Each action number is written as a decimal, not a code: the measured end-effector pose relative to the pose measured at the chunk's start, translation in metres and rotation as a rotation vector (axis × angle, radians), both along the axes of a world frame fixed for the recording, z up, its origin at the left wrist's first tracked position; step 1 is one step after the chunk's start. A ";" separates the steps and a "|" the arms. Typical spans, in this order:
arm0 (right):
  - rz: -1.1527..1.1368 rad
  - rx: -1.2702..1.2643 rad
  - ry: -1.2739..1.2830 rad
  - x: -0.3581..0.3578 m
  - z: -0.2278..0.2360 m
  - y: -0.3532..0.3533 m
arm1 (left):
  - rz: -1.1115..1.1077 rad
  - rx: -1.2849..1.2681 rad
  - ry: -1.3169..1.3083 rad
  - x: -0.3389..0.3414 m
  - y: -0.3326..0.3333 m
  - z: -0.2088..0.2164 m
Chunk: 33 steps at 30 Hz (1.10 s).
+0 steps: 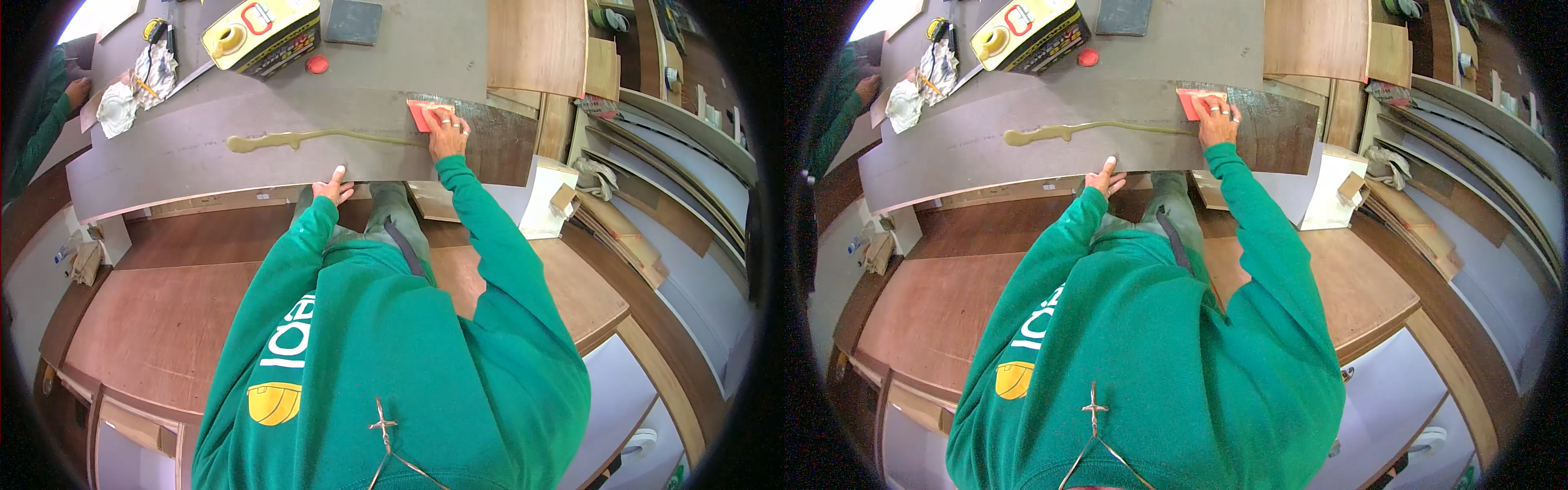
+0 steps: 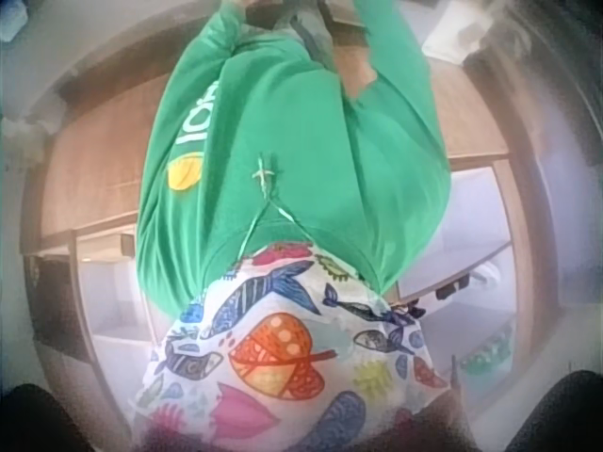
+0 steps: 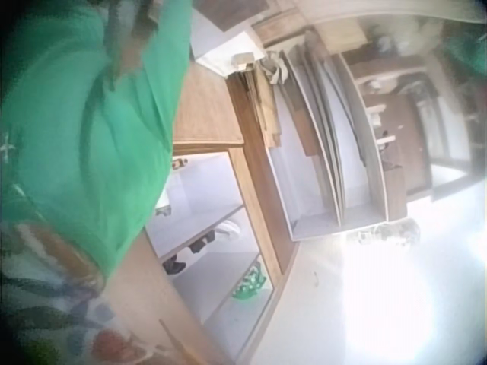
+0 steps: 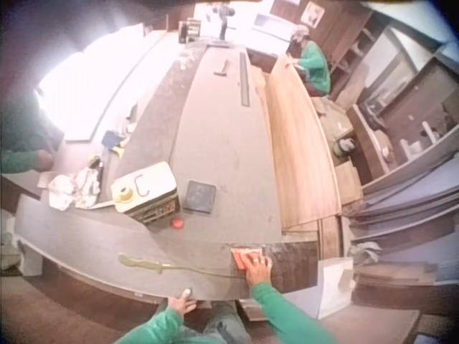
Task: The person picks up a small red scraper, cleans it with a cloth, and then pours adhesive from a can onto a long piece of wood, using the scraper to spread the liquid across the surface.
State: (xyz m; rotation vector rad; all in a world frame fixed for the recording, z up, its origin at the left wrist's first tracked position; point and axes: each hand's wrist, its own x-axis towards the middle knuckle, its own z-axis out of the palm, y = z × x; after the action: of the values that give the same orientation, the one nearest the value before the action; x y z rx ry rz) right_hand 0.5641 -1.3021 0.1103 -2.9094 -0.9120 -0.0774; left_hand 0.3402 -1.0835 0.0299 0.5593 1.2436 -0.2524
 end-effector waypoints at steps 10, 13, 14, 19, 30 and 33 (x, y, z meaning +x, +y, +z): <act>0.037 -0.123 0.003 0.027 0.006 0.001 | -0.005 0.045 0.021 0.006 -0.001 0.014; 0.090 -0.146 0.103 0.028 0.011 -0.007 | -0.008 0.062 0.025 0.006 -0.002 0.015; 0.090 -0.152 0.105 0.025 0.014 -0.011 | -0.024 0.057 0.020 0.005 -0.001 0.016; 0.136 -0.187 0.236 -0.006 0.028 -0.034 | -0.024 0.078 0.060 0.008 -0.003 0.014; 0.022 -0.252 0.443 -0.123 0.053 -0.099 | -0.021 0.068 0.062 0.005 -0.004 0.010; 0.018 -0.207 0.494 -0.131 0.056 -0.110 | -0.047 0.048 0.033 0.007 -0.001 0.008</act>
State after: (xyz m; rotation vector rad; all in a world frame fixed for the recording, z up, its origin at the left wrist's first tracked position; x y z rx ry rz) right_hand 0.4331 -1.4125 0.1664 -2.8764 -0.8934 0.7417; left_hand 0.3472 -1.0844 0.0376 0.6284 1.2723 -0.2724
